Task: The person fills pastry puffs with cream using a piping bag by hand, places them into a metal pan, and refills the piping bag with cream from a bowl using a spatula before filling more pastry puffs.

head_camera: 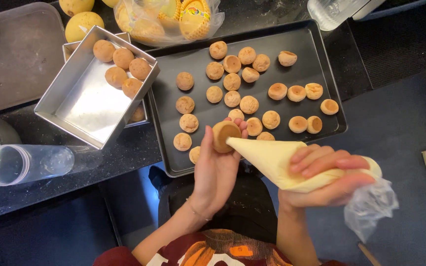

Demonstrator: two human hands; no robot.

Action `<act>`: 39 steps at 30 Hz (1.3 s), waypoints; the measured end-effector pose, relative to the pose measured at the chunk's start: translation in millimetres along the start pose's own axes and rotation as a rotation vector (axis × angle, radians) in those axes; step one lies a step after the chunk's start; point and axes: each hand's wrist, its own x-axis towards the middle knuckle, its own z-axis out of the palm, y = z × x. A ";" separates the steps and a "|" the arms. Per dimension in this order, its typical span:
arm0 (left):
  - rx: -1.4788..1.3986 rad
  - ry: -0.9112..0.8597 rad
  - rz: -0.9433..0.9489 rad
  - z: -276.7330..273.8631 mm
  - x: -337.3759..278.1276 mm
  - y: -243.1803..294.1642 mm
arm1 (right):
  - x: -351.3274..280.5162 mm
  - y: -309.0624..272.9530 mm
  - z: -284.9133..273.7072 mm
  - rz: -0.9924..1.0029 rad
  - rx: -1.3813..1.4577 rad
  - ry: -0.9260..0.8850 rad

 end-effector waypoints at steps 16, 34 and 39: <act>-0.246 -0.018 -0.127 -51.8 7.8 95.4 | 4.9 6.7 52.5 0.111 -0.013 0.122; 0.537 0.558 1.477 -229.7 -165.3 456.3 | -51.7 143.7 56.7 0.249 -0.046 0.026; 0.540 0.864 1.520 -370.4 -182.6 508.4 | -61.5 160.8 101.3 0.295 0.009 -0.086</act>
